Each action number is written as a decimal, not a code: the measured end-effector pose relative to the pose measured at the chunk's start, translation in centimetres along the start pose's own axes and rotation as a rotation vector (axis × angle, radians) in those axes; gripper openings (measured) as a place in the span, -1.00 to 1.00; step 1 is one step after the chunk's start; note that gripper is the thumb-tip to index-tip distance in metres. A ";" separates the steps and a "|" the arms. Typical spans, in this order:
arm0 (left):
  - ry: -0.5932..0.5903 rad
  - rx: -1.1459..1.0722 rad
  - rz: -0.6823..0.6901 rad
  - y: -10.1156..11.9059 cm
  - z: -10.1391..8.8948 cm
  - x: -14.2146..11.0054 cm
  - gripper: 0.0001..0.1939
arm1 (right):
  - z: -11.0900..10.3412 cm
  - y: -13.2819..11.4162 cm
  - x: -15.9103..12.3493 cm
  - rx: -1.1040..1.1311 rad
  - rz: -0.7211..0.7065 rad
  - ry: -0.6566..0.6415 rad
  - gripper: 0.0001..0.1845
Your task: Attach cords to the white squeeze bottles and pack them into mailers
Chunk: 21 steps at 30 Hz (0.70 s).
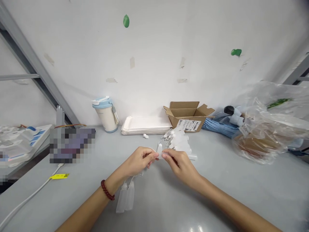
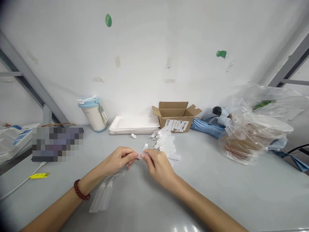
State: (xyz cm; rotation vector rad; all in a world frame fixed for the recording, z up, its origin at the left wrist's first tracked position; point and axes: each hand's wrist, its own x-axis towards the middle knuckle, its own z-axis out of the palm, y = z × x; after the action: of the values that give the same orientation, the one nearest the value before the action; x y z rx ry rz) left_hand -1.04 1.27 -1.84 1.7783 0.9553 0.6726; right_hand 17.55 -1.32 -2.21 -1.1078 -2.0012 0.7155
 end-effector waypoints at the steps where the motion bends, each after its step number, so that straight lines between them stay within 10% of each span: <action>1: 0.011 0.011 0.000 0.0 0.1 0.0 -0.56 | -0.1 0.0 0.0 0.024 0.024 -0.002 -0.63; 9: 0.077 0.062 0.018 0.0 0.5 0.5 -0.67 | 0.2 0.8 0.3 0.101 0.086 0.066 -0.60; 15: 0.237 0.254 -0.002 -2.7 -1.4 2.2 -0.73 | 0.1 2.5 0.7 -0.545 -0.155 0.272 -0.70; 21: 0.413 0.563 0.222 -6.0 -3.0 3.6 -0.65 | 1.0 3.6 1.1 -1.025 -0.225 0.186 -0.72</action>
State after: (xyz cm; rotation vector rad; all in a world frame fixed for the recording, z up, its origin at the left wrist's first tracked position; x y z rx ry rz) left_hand -3.26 7.10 -6.23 2.3147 1.3309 1.0098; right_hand 18.04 1.22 -5.11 -1.3684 -2.2886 -0.6080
